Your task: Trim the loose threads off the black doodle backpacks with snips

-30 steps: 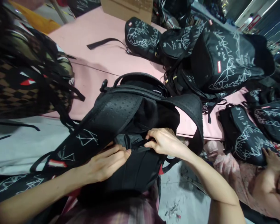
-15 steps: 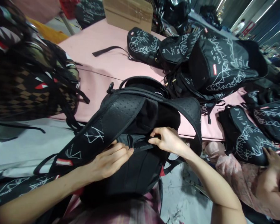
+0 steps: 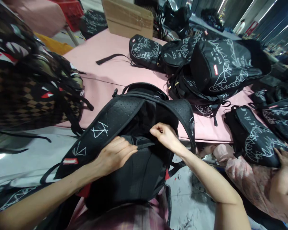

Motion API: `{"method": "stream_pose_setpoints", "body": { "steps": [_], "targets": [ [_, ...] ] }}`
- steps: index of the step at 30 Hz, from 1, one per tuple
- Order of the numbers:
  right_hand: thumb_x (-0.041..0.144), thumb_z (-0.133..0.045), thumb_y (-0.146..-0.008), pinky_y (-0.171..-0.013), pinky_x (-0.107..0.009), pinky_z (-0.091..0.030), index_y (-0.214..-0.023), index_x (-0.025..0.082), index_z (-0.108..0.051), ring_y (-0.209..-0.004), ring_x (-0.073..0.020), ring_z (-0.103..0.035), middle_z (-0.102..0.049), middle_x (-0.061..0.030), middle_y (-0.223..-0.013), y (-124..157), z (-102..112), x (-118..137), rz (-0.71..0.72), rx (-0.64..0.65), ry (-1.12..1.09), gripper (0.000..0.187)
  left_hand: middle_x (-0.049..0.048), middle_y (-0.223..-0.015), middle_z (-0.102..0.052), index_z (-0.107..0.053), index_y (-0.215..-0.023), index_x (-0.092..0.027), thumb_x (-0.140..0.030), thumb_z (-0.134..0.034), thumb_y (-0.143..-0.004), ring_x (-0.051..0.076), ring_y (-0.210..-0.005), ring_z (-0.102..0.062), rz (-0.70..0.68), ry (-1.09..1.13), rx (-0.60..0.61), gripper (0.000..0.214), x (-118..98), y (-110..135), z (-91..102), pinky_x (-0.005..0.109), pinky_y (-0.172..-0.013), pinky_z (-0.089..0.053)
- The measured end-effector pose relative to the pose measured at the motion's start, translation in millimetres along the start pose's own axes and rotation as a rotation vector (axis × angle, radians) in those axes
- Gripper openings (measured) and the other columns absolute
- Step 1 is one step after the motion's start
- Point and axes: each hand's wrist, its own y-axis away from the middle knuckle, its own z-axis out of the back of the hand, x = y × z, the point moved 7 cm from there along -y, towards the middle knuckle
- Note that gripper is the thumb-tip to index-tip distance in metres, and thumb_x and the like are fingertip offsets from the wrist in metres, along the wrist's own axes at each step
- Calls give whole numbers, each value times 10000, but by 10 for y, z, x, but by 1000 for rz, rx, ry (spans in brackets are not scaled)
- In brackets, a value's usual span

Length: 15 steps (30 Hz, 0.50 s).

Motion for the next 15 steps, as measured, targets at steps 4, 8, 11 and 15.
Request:
{"method": "stream_pose_setpoints", "body": {
  "steps": [4,8,11,15],
  "targets": [
    [387,-554,-761,-570,-229,-351,-766,156,-604,-621,-124,-500,-554,13,-662,-92,57,-107,3,-53,-189,236,37,-680,-623,-621,-898,-158,-218,-437,-898,155,-647,-581,299,-19,242,193,259,-164,-166,259,-655,-444],
    [396,-548,-743,-554,-231,-321,-730,153,-590,-590,-115,-460,-519,25,-627,-147,43,-146,-1,-68,-192,247,89,-746,-658,-635,-1001,-167,-322,-358,-923,222,-701,-629,590,-30,646,327,480,-286,-380,293,-642,-450],
    [410,-543,-745,-545,-231,-307,-713,154,-579,-571,-107,-439,-505,32,-617,-180,19,-186,-9,-68,-187,261,134,-814,-677,-690,-938,-169,-414,-435,-879,278,-799,-637,562,-47,763,359,525,-420,-481,329,-697,-453],
    [420,-542,-753,-540,-228,-304,-698,156,-569,-562,-103,-433,-503,36,-610,-248,-16,-263,2,-66,-164,271,112,-790,-693,-727,-856,-220,-435,-524,-814,285,-815,-641,540,2,867,299,580,-483,-677,325,-704,-440]
  ]
}}
